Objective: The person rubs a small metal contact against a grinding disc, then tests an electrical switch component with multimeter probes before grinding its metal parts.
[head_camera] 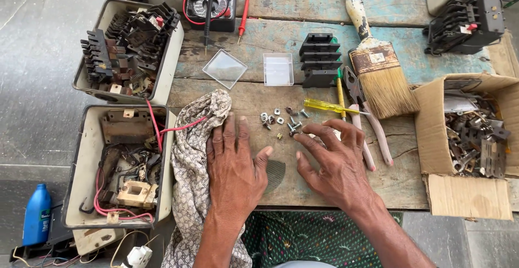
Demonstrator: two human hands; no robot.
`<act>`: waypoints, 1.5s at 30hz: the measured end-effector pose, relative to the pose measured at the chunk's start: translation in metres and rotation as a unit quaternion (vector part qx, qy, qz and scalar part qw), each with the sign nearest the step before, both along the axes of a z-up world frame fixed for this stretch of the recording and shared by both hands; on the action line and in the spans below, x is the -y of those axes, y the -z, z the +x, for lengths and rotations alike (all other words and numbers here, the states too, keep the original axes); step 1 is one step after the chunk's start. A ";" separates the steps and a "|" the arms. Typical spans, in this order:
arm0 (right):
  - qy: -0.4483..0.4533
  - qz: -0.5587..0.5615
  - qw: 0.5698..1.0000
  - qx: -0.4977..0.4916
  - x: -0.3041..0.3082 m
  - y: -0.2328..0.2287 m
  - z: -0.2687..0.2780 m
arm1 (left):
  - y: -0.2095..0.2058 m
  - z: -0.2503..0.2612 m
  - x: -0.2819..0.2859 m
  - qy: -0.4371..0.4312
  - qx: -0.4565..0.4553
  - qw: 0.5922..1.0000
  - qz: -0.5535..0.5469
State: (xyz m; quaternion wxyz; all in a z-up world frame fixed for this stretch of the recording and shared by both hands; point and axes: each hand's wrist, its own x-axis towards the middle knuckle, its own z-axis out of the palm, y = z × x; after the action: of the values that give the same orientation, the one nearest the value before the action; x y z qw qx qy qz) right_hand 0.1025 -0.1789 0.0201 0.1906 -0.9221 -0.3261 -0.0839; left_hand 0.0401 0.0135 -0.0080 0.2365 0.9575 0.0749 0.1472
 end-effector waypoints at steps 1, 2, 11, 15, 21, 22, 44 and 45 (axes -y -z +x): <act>-0.017 0.005 1.000 -0.006 -0.006 -0.001 0.005 | 0.001 0.000 -0.003 -0.002 -0.001 1.000 0.007; -0.032 0.009 0.999 -0.011 -0.013 -0.002 0.011 | 0.002 0.001 -0.005 -0.003 -0.002 1.000 0.013; -0.102 -0.060 0.992 -0.053 -0.065 0.015 0.044 | 0.006 0.000 -0.006 -0.013 -0.038 0.999 -0.023; -0.064 -0.045 0.996 -0.029 -0.049 0.011 0.042 | 0.002 0.002 -0.005 -0.005 -0.026 0.999 -0.031; -0.059 -0.014 0.998 0.008 -0.022 0.006 0.044 | -0.001 0.013 0.012 0.044 -0.028 0.998 -0.017; -0.050 -0.017 0.999 0.007 -0.019 0.004 0.048 | -0.001 0.015 0.016 0.056 -0.032 0.998 -0.019; -0.001 -0.026 1.000 0.011 -0.054 -0.029 0.127 | -0.035 0.037 -0.025 0.052 0.133 0.988 0.055; -0.018 -0.016 1.000 0.010 -0.062 -0.031 0.117 | -0.041 0.037 -0.038 0.037 0.133 0.988 0.064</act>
State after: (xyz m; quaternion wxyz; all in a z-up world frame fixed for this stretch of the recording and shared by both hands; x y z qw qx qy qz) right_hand 0.2193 -0.1174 0.0509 0.1742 -0.9182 -0.3457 -0.0842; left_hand 0.0773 0.0518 0.0330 0.1881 0.9447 -0.0022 0.2684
